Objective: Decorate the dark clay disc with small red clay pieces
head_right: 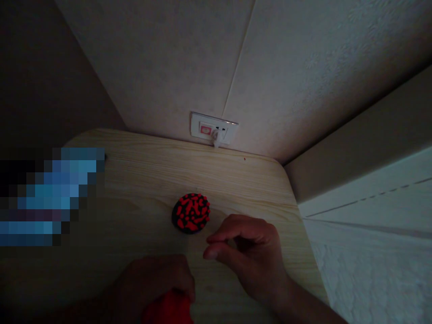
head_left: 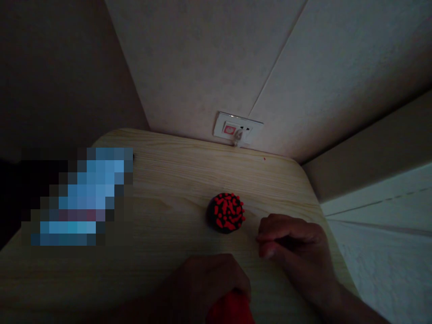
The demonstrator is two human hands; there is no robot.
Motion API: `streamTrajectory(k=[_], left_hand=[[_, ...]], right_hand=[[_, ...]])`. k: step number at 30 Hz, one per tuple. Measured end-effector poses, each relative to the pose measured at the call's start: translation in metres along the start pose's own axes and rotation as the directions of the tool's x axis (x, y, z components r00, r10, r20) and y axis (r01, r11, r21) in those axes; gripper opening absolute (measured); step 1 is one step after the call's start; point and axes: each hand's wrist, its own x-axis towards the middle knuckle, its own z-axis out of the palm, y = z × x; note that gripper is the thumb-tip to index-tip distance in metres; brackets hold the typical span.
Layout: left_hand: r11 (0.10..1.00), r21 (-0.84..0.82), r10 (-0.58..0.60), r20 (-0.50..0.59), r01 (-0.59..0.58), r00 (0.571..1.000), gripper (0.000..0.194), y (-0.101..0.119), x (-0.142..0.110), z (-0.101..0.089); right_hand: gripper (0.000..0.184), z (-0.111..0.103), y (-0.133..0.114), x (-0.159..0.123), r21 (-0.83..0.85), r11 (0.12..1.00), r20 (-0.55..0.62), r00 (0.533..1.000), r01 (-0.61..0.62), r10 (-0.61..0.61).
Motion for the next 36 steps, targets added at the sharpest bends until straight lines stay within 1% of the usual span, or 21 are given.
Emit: streamTrajectory(k=[2,3,6,8,12,14,18,22,24,26,28,31,33,36], left_hand=[[0.999,-0.023,0.025,0.09,-0.023,0.996,0.019,-0.0002,0.0004,-0.0012],[0.999,-0.038,0.041,0.123,-0.036,0.992,0.015,-0.0002,0.0005,-0.0019],[0.999,-0.046,0.028,0.076,-0.025,0.997,0.006,0.0005,0.0004,-0.003],[0.999,-0.043,0.025,0.078,-0.022,0.997,0.005,0.0011,0.0003,-0.0028],[0.997,-0.056,0.052,0.076,-0.048,0.996,0.007,0.0019,0.0013,-0.0022],[0.997,-0.055,0.05,0.091,-0.046,0.995,0.01,0.0021,0.0019,-0.0026],[0.999,-0.02,0.03,0.17,-0.027,0.985,0.021,0.0024,0.0012,-0.004],[1.0,0.007,-0.011,0.238,0.009,0.971,0.011,0.0002,-0.0012,-0.0034],[1.0,0.008,-0.013,0.245,0.011,0.969,0.011,-0.0021,-0.0022,-0.0024],[1.0,0.008,-0.014,0.248,0.013,0.969,0.014,-0.0044,-0.0026,-0.0012],[1.0,-0.008,0.003,0.238,-0.001,0.971,0.024,-0.0061,-0.0026,-0.0004],[0.998,-0.052,0.05,0.201,-0.04,0.978,0.035,-0.0069,-0.0025,0.0],[0.998,-0.053,0.04,0.208,-0.03,0.977,0.034,-0.0065,-0.0029,-0.0004],[1.0,-0.018,-0.018,0.259,0.023,0.966,0.025,-0.0063,-0.0041,-0.0008]], right_hand=[[0.004,-0.0002,0.0007,-0.0023,-0.018,0.999,0.004,0.999,-0.035,0.035],[0.008,0.0001,0.0013,-0.0037,-0.011,0.998,0.008,0.998,-0.059,0.059],[0.019,0.0024,0.0031,-0.0073,0.056,0.994,0.023,0.995,-0.098,0.097],[0.02,0.0043,0.0034,-0.0085,0.101,0.989,0.019,0.995,-0.104,0.103],[0.024,0.0057,0.0003,-0.007,0.137,0.978,-0.021,0.986,-0.159,0.164],[0.026,0.0047,-0.0011,-0.0054,0.121,0.982,-0.021,0.988,-0.146,0.15],[0.024,0.0015,0.0006,-0.004,0.08,0.994,0.019,0.997,-0.08,0.079],[0.024,-0.0002,0.0034,-0.0047,0.012,0.999,-0.002,0.999,-0.049,0.049],[0.024,-0.0004,0.0033,-0.0046,-0.002,0.999,-0.01,0.999,-0.05,0.05],[0.02,-0.0006,0.003,-0.0046,-0.013,0.999,-0.004,0.999,-0.047,0.047],[0.016,-0.0008,0.0033,-0.0052,-0.027,0.999,0.02,0.999,-0.047,0.048],[0.021,-0.0004,0.0049,-0.0072,-0.003,0.998,0.065,0.996,-0.063,0.063],[0.024,0.0004,0.0055,-0.0083,0.028,0.996,0.078,0.994,-0.083,0.08],[0.025,0.0018,0.0043,-0.0084,0.038,0.994,0.052,0.994,-0.101,0.099]])
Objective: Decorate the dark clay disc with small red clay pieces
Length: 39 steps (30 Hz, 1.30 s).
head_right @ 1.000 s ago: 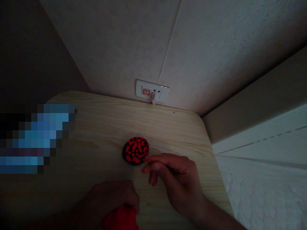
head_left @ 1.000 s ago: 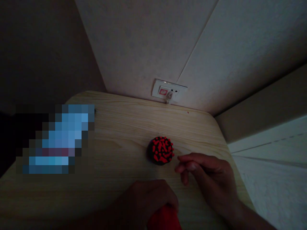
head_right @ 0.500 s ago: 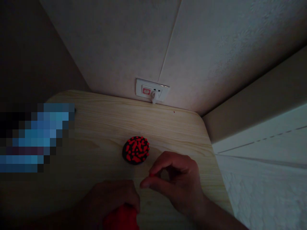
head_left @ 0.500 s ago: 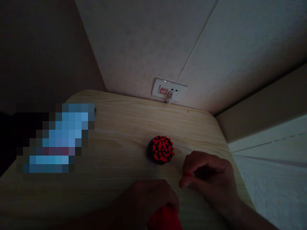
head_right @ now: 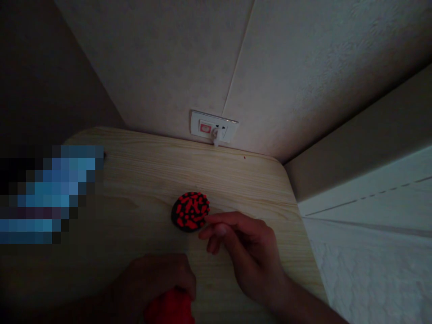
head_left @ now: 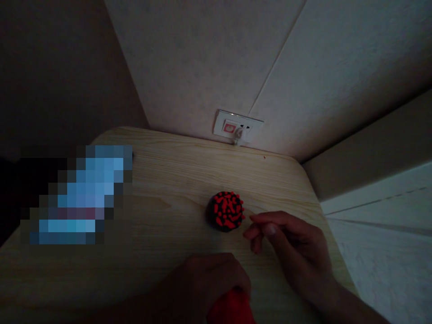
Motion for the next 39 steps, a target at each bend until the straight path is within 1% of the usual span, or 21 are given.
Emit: streamTrajectory(k=[3,5,8,10,12,15,17,19,21,25,27,29,32,36,39], left_hand=[[1.0,0.011,-0.026,0.017,0.026,1.0,0.019,-0.0014,-0.0011,0.0014],[0.999,0.02,-0.033,0.028,0.032,0.999,0.017,-0.0027,-0.0012,0.0027],[0.999,0.026,-0.032,0.04,0.031,0.999,0.017,-0.0035,-0.0009,0.0033],[0.999,0.023,-0.028,0.042,0.027,0.999,0.017,-0.003,-0.0005,0.0026],[1.0,0.017,-0.024,0.036,0.023,0.999,0.016,-0.002,-0.0001,0.0015],[1.0,0.005,-0.009,0.012,0.009,1.0,0.018,-0.0004,0.0007,0.0002],[1.0,-0.004,0.024,-0.016,-0.024,1.0,0.018,0.0006,0.0009,-0.0001],[0.998,-0.012,0.063,-0.048,-0.064,0.997,0.017,0.0013,0.0006,0.0],[0.997,-0.015,0.078,-0.069,-0.08,0.995,0.016,0.0011,0.0,0.0004],[1.0,-0.008,0.021,-0.023,-0.021,1.0,0.014,-0.0018,-0.0011,0.0015],[1.0,0.003,-0.011,0.004,0.011,1.0,0.013,-0.0033,-0.0014,0.0018],[1.0,0.012,-0.023,0.013,0.023,1.0,0.014,-0.0041,-0.0017,0.0018],[1.0,0.01,-0.007,0.009,0.006,1.0,0.018,-0.0042,-0.0018,0.0019],[1.0,0.005,0.006,0.0,-0.006,1.0,0.019,-0.0047,-0.0018,0.0033],[1.0,0.001,0.011,-0.015,-0.011,1.0,0.022,-0.0048,-0.0016,0.0043]], right_hand=[[0.024,-0.0001,-0.0019,0.0004,-0.015,1.0,-0.05,0.999,-0.001,0.001],[0.024,-0.001,-0.0024,0.0002,-0.022,1.0,-0.064,0.998,-0.007,0.006],[0.027,-0.0021,-0.0018,-0.0007,-0.024,1.0,-0.056,0.998,0.0,-0.001],[0.033,-0.0021,-0.001,-0.0007,-0.03,0.999,-0.041,0.999,0.029,-0.03],[0.035,-0.0019,-0.0002,-0.0002,-0.044,0.997,-0.028,0.998,0.059,-0.06],[0.03,-0.0023,0.0008,0.0009,-0.04,0.996,-0.001,0.997,0.074,-0.074],[0.025,-0.0032,0.0014,0.0012,-0.027,0.997,0.008,0.998,0.069,-0.068],[0.023,-0.0043,0.002,0.0013,-0.027,0.997,-0.006,0.998,0.068,-0.069],[0.023,-0.005,0.0021,0.0014,-0.041,0.997,-0.028,0.997,0.068,-0.07],[0.01,-0.0046,0.0004,0.0021,-0.092,0.994,-0.027,0.998,0.058,-0.061],[0.012,-0.0034,-0.0009,0.0021,-0.111,0.993,-0.026,0.999,0.036,-0.04],[0.014,-0.0017,-0.0015,0.0017,-0.088,0.996,-0.041,0.999,0.007,-0.011],[0.021,0.0007,-0.0011,0.0013,-0.014,1.0,-0.051,0.998,-0.021,0.02],[0.023,0.0028,-0.0015,0.002,0.069,0.996,-0.081,0.995,-0.058,0.063],[0.029,0.003,-0.0032,0.003,0.085,0.994,-0.082,0.994,-0.07,0.077]])
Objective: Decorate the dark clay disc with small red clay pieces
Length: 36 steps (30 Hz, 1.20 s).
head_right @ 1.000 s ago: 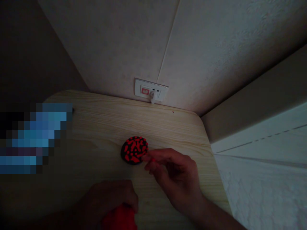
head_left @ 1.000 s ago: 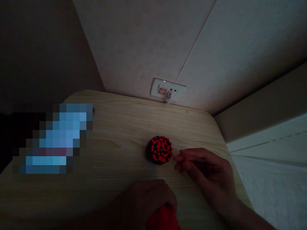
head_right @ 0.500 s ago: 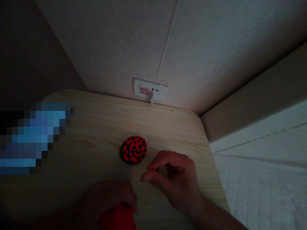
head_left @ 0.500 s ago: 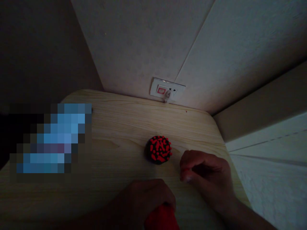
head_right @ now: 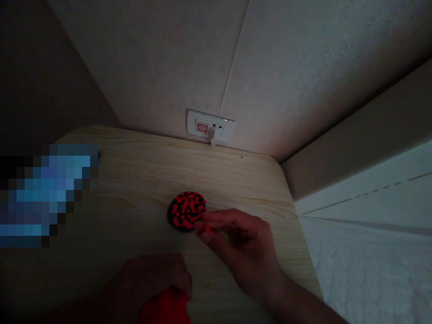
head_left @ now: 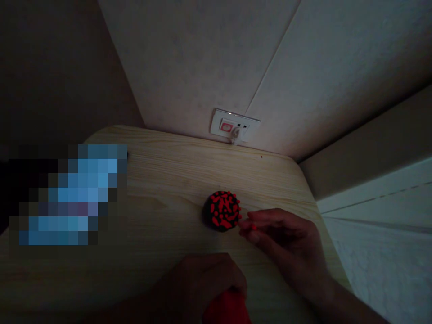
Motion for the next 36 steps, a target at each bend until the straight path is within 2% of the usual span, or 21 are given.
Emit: streamTrajectory(k=[6,11,17,22,25,28,30,34,35,36], left_hand=[[1.0,0.012,-0.025,0.026,0.025,0.999,0.015,0.001,-0.001,-0.001],[0.998,0.0,-0.057,0.038,0.057,0.998,0.007,-0.002,-0.003,0.0],[0.998,0.0,-0.066,0.021,0.066,0.998,0.016,-0.001,-0.003,0.001],[1.0,0.007,-0.026,0.025,0.026,0.999,0.021,0.004,0.001,-0.003],[1.0,0.024,-0.013,0.042,0.012,0.999,0.021,0.005,0.002,-0.005],[0.999,0.044,-0.018,0.044,0.016,0.999,0.014,0.004,0.001,-0.004],[0.999,0.048,-0.02,0.038,0.018,0.999,0.012,0.003,0.001,-0.003],[0.997,-0.002,0.081,-0.064,-0.081,0.995,0.032,0.01,0.005,-0.004],[0.995,-0.009,0.093,-0.09,-0.095,0.992,0.04,0.013,0.006,-0.005],[0.998,-0.013,0.059,-0.088,-0.061,0.994,0.043,0.016,0.007,-0.006]], right_hand=[[0.028,-0.002,0.0,0.003,-0.026,0.996,0.058,0.994,0.09,-0.089],[0.023,-0.004,0.001,0.004,-0.045,0.994,0.069,0.993,0.095,-0.092],[0.017,-0.003,-0.002,0.002,-0.133,0.987,0.079,0.994,0.09,-0.08],[0.003,-0.005,0.0,0.0,-0.07,0.995,0.095,0.993,0.074,-0.067],[0.013,-0.007,0.002,-0.002,-0.058,0.997,0.104,0.993,0.057,-0.05],[0.009,-0.006,0.004,-0.002,-0.035,0.999,0.074,0.997,0.035,-0.033],[0.019,-0.004,0.005,-0.002,-0.019,0.999,0.068,0.997,0.044,-0.043],[0.027,-0.003,0.004,0.0,-0.057,0.994,0.095,0.992,0.089,-0.083],[0.028,-0.003,0.004,0.0,-0.084,0.991,0.1,0.991,0.102,-0.094],[0.027,-0.004,0.003,0.001,-0.108,0.987,0.106,0.988,0.119,-0.108]])
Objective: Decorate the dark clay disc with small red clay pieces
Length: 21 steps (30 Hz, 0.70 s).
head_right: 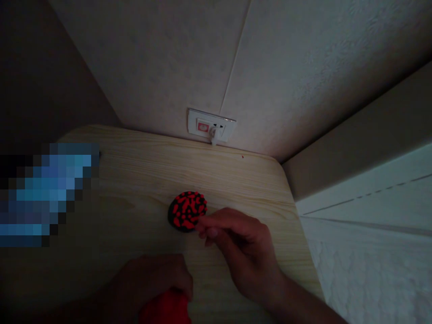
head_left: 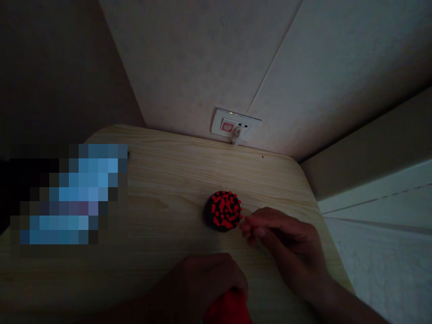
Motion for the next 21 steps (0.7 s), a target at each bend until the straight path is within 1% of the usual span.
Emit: streamTrajectory(k=[1,2,4,6,8,10,12,14,16,17,19,21], left_hand=[[1.0,0.005,-0.015,0.004,0.015,1.0,0.046,0.002,0.001,-0.001],[1.0,0.004,-0.024,-0.002,0.024,1.0,0.046,0.004,0.002,-0.002],[1.0,-0.013,0.0,0.027,0.001,1.0,0.046,0.005,0.004,-0.004],[1.0,-0.017,0.001,0.053,0.0,0.999,0.042,0.003,0.005,-0.005],[1.0,0.011,-0.027,0.066,0.027,0.997,0.034,0.002,0.004,-0.006],[0.999,0.041,-0.036,0.075,0.033,0.997,0.024,0.001,0.003,-0.006],[0.999,0.054,-0.005,0.068,0.002,0.998,0.019,0.0,0.001,-0.005],[0.998,0.059,0.033,0.068,-0.037,0.997,0.02,-0.003,-0.001,-0.004],[0.997,0.061,0.042,0.054,-0.045,0.998,0.023,-0.007,-0.002,-0.002],[0.997,0.057,0.041,0.048,-0.044,0.998,0.024,-0.008,-0.003,-0.002],[0.997,0.04,0.063,0.028,-0.064,0.998,0.022,-0.006,-0.002,-0.002],[0.995,0.054,0.078,0.02,-0.079,0.997,0.021,0.003,-0.001,-0.004]], right_hand=[[0.026,0.0,-0.001,0.001,-0.017,1.0,0.004,1.0,0.011,-0.011],[0.025,-0.001,-0.001,0.001,-0.021,1.0,0.004,1.0,0.019,-0.019],[0.023,-0.001,-0.002,0.003,0.005,1.0,-0.008,1.0,0.027,-0.027],[0.02,-0.001,-0.003,0.004,0.037,0.999,-0.033,0.999,0.035,-0.033],[0.017,-0.001,-0.003,0.005,0.039,0.999,-0.064,0.998,0.029,-0.027],[0.018,-0.002,-0.003,0.005,0.03,1.0,-0.086,0.996,0.003,0.0],[0.018,-0.001,-0.003,0.005,0.01,0.999,-0.106,0.994,-0.039,0.04],[0.013,-0.001,-0.002,0.004,-0.001,0.998,-0.127,0.989,-0.07,0.07],[0.006,0.0,0.0,0.003,0.007,0.997,-0.153,0.985,-0.081,0.081],[0.006,0.0,0.0,0.002,0.018,0.997,-0.159,0.984,-0.08,0.081],[0.013,0.0,0.002,0.003,0.037,0.996,-0.161,0.984,-0.076,0.081],[0.017,0.0,0.004,0.004,0.058,0.995,-0.167,0.982,-0.08,0.089]])
